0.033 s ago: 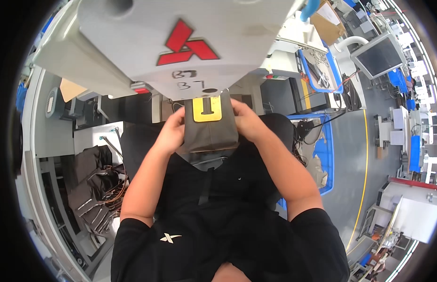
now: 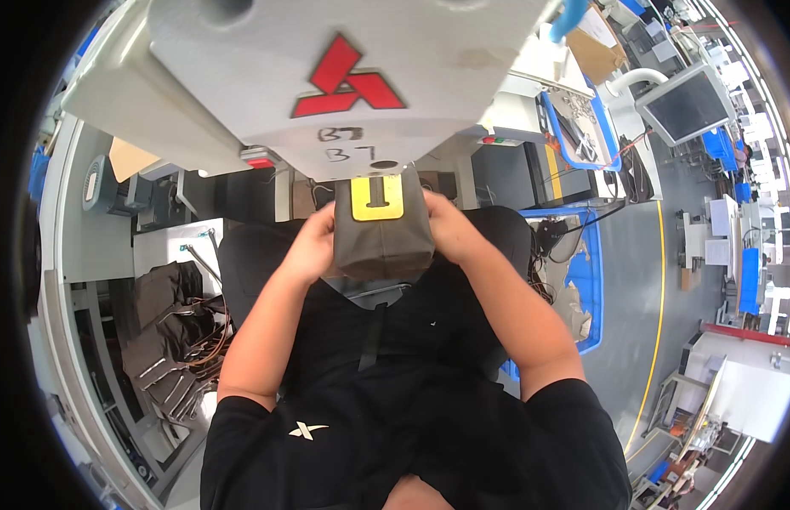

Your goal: Sewing fabric components and zippers to assemble a handbag using an industrial sewing machine.

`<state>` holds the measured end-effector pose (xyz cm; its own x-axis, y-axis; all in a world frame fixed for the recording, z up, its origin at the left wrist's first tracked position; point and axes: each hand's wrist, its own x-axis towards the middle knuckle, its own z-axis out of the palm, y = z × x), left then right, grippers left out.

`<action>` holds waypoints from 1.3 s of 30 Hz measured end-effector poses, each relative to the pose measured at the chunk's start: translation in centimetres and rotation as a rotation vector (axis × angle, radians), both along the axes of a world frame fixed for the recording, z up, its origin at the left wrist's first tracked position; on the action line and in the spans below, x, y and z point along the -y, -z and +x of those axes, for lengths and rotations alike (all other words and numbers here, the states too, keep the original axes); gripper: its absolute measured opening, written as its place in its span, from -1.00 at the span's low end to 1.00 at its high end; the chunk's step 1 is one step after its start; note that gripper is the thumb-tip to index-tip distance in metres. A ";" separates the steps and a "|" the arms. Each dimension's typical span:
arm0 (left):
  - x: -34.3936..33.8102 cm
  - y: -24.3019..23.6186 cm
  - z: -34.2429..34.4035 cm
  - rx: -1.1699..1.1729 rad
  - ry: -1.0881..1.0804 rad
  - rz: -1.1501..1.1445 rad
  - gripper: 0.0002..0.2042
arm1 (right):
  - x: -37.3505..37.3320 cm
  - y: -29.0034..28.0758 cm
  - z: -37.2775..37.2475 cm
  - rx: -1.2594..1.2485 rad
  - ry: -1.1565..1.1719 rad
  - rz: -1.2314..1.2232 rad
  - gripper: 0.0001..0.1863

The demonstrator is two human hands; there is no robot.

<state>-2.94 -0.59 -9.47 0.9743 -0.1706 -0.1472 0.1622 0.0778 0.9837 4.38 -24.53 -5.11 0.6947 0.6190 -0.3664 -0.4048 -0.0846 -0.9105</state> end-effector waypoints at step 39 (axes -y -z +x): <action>-0.4 -10.0 -2.7 1.349 -0.336 1.443 -0.86 | 0.2 -9.9 -6.4 1.730 0.038 -0.721 -0.80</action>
<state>-5.61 -0.22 0.54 0.5163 -0.4409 0.7342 -0.4466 -0.8701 -0.2085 -2.05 -24.74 4.76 0.5419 0.6632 0.5162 0.7953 -0.6033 -0.0596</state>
